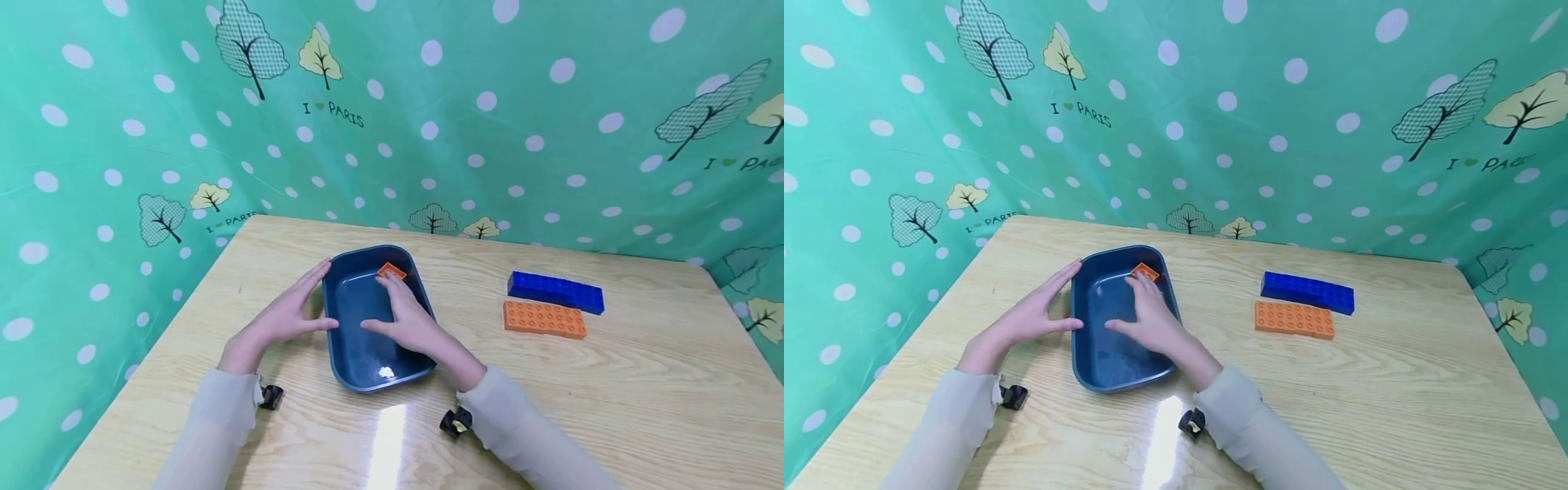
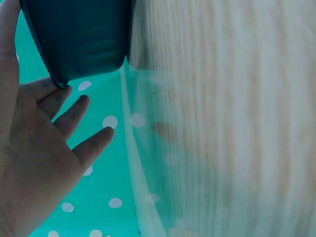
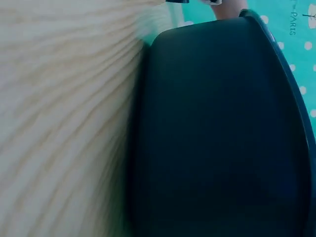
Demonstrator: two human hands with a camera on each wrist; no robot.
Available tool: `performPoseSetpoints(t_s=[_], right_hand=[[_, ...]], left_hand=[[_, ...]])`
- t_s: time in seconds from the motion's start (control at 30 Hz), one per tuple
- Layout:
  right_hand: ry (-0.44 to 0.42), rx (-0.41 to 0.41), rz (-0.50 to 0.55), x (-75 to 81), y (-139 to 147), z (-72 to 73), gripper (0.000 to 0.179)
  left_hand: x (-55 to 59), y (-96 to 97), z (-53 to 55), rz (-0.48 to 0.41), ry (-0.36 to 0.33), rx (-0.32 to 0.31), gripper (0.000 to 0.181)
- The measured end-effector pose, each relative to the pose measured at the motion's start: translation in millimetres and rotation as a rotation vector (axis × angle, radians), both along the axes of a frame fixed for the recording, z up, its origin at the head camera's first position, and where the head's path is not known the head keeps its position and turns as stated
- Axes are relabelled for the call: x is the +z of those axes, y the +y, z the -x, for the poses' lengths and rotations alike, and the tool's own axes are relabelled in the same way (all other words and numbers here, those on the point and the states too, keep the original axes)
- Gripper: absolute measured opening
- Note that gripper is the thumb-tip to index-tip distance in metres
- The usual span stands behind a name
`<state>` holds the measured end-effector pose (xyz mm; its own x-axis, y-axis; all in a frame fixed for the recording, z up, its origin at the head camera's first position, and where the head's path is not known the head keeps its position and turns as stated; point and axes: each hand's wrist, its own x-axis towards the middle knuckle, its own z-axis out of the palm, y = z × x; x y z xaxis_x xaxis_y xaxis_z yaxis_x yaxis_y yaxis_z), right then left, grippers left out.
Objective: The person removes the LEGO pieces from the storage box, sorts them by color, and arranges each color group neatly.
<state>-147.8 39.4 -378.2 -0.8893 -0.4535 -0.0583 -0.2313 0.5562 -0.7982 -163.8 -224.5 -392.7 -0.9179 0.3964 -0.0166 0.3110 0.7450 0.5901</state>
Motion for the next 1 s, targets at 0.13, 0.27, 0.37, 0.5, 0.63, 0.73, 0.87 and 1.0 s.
performPoseSetpoints(t_s=[0.13, 0.27, 0.37, 0.5, 0.63, 0.73, 0.87, 1.0], right_hand=[[-0.002, -0.014, -0.099, -8.3, -9.3, 6.2, 0.097], [-0.006, -0.037, -0.169, -10.6, -15.2, 10.7, 0.1], [-0.026, -0.071, -0.214, -9.2, -17.2, 11.9, 0.098], [-0.017, -0.108, -0.258, -8.3, -17.5, 11.1, 0.092], [-0.011, -0.105, -0.249, -8.9, -17.1, 9.4, 0.086], [-0.019, -0.107, -0.219, -9.7, -16.7, 8.9, 0.082], [-0.016, -0.157, -0.176, -9.1, -16.8, 8.3, 0.077], [0.006, -0.205, -0.153, -8.0, -17.2, 8.0, 0.07]], left_hand=[[-0.2, -0.1, -0.9, 0.002, -0.005, -0.002, 0.106], [0.7, -0.5, -1.4, 0.002, 0.0, 0.005, 0.106], [0.7, -0.3, -1.6, -0.003, 0.001, 0.0, 0.106], [-0.6, 0.4, -1.8, -0.012, -0.005, -0.002, 0.106], [-1.5, 0.7, -1.6, -0.016, -0.009, 0.007, 0.106], [-2.0, 0.5, -1.0, -0.014, -0.007, 0.011, 0.106], [-1.1, 0.7, -0.3, -0.007, -0.007, 0.01, 0.106], [0.5, 1.4, 0.3, -0.008, -0.011, 0.005, 0.106]])
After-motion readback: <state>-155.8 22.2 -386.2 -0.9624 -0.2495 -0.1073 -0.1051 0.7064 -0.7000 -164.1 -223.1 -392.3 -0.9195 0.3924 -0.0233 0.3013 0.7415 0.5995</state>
